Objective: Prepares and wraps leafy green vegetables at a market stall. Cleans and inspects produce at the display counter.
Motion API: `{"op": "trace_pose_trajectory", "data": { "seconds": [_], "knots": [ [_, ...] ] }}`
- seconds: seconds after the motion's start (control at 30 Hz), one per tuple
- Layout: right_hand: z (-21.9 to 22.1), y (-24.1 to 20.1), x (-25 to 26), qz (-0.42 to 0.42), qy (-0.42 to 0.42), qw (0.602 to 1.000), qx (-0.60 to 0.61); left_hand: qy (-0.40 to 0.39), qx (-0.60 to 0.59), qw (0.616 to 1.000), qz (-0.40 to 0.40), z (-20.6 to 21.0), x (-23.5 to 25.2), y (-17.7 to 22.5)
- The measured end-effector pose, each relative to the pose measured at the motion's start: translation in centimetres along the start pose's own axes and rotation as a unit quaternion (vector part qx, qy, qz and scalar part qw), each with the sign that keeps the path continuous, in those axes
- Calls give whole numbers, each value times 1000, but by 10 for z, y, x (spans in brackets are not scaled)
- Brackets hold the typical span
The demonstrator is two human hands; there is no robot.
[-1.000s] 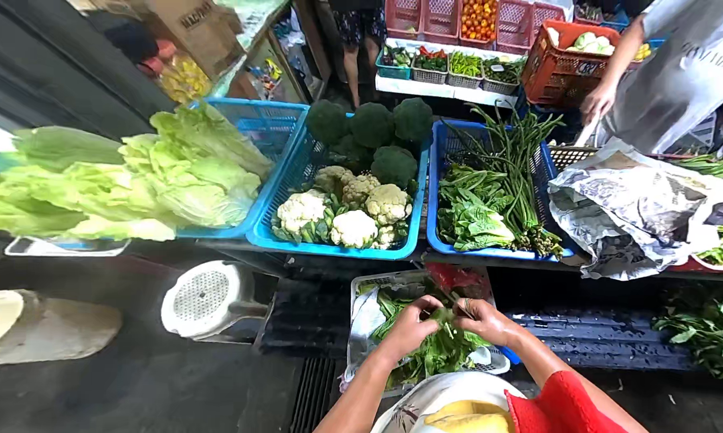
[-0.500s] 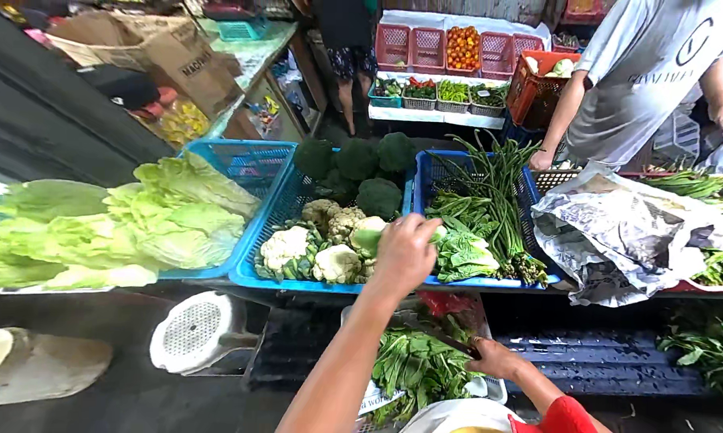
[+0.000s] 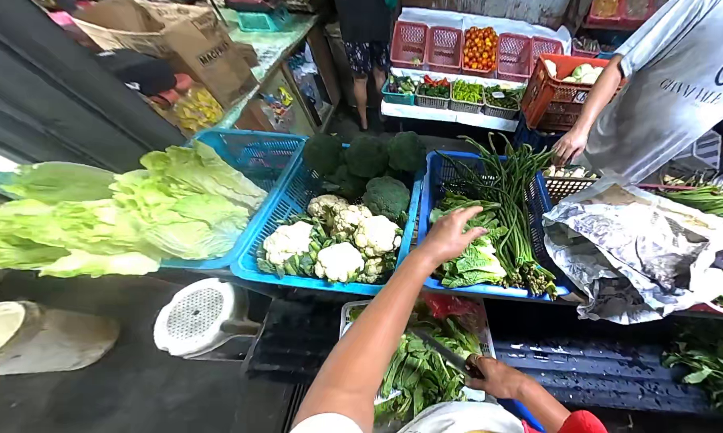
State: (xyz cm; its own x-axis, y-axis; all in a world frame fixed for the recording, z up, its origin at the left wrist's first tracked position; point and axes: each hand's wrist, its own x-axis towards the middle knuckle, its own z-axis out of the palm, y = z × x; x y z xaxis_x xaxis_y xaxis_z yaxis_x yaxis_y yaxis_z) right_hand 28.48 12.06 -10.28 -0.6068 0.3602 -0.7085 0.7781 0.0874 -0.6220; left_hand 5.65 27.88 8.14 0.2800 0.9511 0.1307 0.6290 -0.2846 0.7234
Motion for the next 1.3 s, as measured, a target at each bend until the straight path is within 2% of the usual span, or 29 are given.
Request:
{"op": "trace_pose_trajectory", "data": {
  "seconds": [0.07, 0.13, 0.2, 0.27, 0.33, 0.37, 0.43, 0.5, 0.57, 0.67, 0.77, 0.83, 0.9, 0.97, 1.07, 1.2, 1.3],
  "knots": [
    [5, 8, 2, 23, -7, 1000, 6, 19, -155, 987, 33, -23, -40, 10],
    [7, 18, 6, 47, -13, 999, 15, -28, -276, 960, 40, -48, -90, 14],
    [8, 25, 5, 71, -24, 997, 32, -92, -385, 918, 26, -56, -143, -4],
    [9, 35, 7, 72, -24, 996, 46, -142, -443, 885, -33, -45, -186, -43],
    [12, 46, 11, 68, -16, 994, 81, -157, -382, 897, -159, -18, -218, -86],
    [13, 49, 12, 70, -12, 992, 106, -161, -313, 904, -243, 0, -229, -108],
    [12, 46, 11, 79, -11, 985, 151, -166, -164, 889, -393, 45, -241, -147],
    [10, 39, 12, 81, -10, 982, 169, -155, -51, 876, -454, 91, -250, -178],
    [8, 29, 14, 76, -8, 983, 167, -170, 26, 868, -465, 132, -256, -193],
    [8, 16, 18, 55, -5, 990, 130, -187, 110, 858, -465, 175, -260, -193],
    [7, 1, 22, 33, -12, 996, 82, -176, 127, 851, -478, 183, -261, -187],
    [7, -12, 22, 19, -11, 998, 58, -148, 88, 849, -499, 169, -264, -181],
    [5, -30, 19, 8, -4, 999, 35, -68, 15, 861, -504, 148, -269, -171],
    [6, -51, 14, -10, 17, 999, 26, -7, -64, 875, -480, 127, -272, -152],
    [4, -90, 6, -27, 42, 999, 11, 30, -129, 891, -435, 107, -268, -114],
    [2, -131, 2, -41, 72, 996, -34, 66, -113, 918, -373, 102, -265, -82],
    [2, -142, 0, -53, 94, 993, -47, 64, -72, 935, -342, 95, -263, -66]
  ]
}}
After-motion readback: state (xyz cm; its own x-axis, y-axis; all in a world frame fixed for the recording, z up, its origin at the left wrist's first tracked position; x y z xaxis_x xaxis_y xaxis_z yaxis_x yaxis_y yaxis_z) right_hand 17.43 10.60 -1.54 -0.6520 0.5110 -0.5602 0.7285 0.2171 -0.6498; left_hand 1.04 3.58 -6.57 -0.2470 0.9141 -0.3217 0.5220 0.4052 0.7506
